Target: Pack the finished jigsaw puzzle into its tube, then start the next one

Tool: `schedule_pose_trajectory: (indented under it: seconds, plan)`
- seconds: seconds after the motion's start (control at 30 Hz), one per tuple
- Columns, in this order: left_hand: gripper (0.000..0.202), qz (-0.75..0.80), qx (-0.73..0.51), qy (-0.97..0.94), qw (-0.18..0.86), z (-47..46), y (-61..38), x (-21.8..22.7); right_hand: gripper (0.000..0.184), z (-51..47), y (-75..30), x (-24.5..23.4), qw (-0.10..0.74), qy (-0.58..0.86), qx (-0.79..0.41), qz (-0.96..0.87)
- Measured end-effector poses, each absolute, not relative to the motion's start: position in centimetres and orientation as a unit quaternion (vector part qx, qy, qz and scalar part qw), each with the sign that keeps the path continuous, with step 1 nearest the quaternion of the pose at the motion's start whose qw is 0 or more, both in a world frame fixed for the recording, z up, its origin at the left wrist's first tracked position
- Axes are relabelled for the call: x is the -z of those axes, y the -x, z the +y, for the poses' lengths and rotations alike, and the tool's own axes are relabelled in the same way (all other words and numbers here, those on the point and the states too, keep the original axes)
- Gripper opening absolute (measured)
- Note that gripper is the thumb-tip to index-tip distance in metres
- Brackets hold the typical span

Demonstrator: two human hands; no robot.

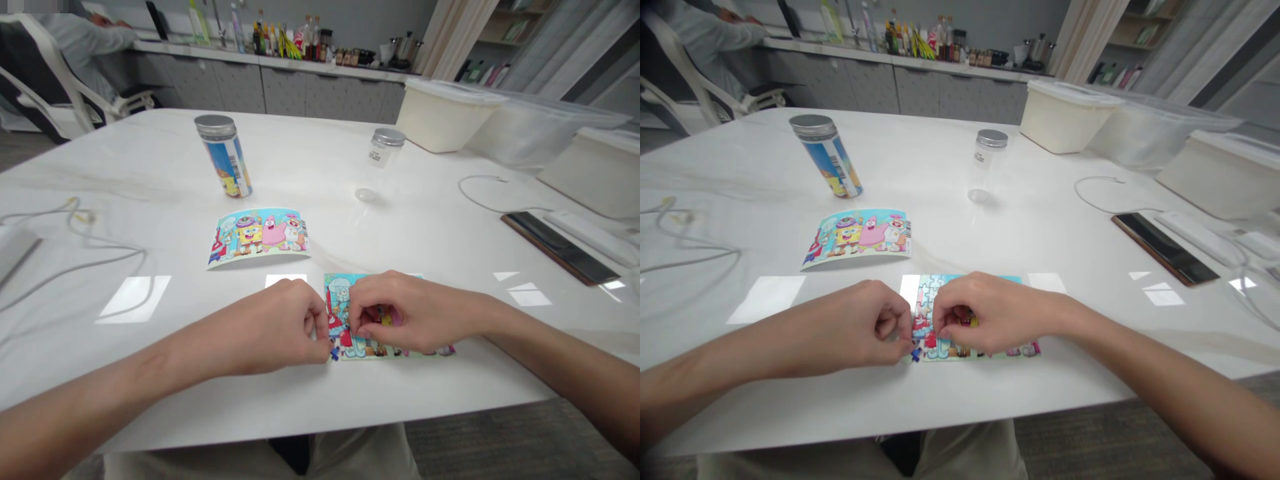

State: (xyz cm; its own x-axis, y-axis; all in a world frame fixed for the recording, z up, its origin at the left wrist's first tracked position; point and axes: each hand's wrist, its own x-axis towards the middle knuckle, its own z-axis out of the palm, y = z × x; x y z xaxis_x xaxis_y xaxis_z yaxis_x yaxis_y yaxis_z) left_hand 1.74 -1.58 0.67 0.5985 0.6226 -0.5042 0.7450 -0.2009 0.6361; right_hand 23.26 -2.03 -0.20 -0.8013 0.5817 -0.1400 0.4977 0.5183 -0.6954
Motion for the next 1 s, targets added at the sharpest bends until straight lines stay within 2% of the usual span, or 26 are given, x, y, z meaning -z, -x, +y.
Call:
schedule_pose_trajectory:
  seconds: [0.53,0.67,0.77,1.0]
  plan:
    - [0.02,0.402,0.018,-0.83,0.387,-2.1,-1.5,0.0,0.014,-1.9,-23.3,0.3,0.048,0.311,-0.386,-0.867]
    - [0.011,0.262,0.003,-0.902,0.343,-1.6,-0.9,-0.9,0.015,-1.8,-23.2,0.2,0.049,0.308,-0.384,-0.869]
    - [0.017,0.139,0.024,-0.941,0.306,-1.2,-0.3,-1.2,0.014,-1.8,-23.2,0.2,0.047,0.307,-0.383,-0.87]
    - [0.02,0.103,0.068,-0.962,0.242,-1.1,-0.2,-1.1,0.013,-1.8,-23.2,0.2,0.045,0.31,-0.389,-0.866]
